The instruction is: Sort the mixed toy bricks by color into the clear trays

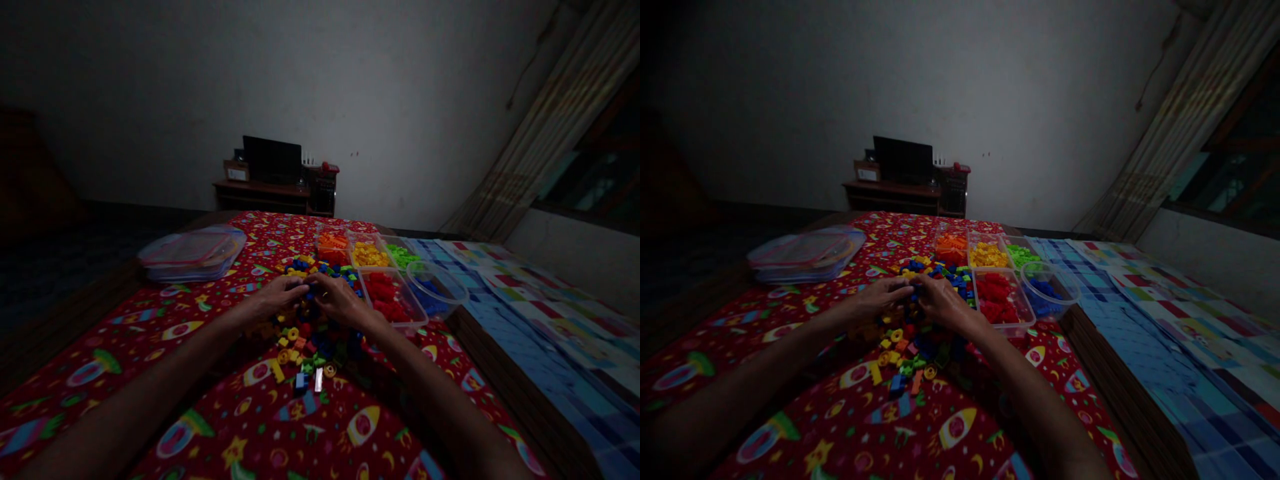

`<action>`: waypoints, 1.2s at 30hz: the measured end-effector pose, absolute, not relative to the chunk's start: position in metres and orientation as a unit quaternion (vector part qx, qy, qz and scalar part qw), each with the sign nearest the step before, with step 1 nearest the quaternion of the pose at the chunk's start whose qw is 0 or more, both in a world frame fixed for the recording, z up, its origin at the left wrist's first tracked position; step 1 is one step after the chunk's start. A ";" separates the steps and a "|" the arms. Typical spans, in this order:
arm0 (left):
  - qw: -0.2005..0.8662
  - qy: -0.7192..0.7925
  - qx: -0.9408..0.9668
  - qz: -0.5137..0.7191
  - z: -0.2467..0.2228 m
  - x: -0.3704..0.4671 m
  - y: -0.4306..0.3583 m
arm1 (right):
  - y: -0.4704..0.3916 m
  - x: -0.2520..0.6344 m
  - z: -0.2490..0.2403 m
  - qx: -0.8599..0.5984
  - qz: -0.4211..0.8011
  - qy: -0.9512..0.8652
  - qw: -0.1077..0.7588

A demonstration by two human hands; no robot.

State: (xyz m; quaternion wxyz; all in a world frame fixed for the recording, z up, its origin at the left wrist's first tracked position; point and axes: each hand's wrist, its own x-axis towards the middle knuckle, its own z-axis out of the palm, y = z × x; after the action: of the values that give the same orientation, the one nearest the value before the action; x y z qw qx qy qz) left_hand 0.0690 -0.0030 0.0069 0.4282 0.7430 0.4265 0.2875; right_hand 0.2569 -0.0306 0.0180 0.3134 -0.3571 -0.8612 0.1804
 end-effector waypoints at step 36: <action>0.115 0.463 0.860 0.179 -0.008 0.033 0.021 | -0.029 0.362 0.086 -0.692 -0.146 -0.678 0.201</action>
State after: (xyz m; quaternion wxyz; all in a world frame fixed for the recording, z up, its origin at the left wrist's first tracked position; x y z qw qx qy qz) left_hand 0.0329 0.0214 -0.0085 0.1152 0.8602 0.4634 0.1790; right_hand 0.3618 -0.0287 0.0862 0.2013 -0.6918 -0.6778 -0.1464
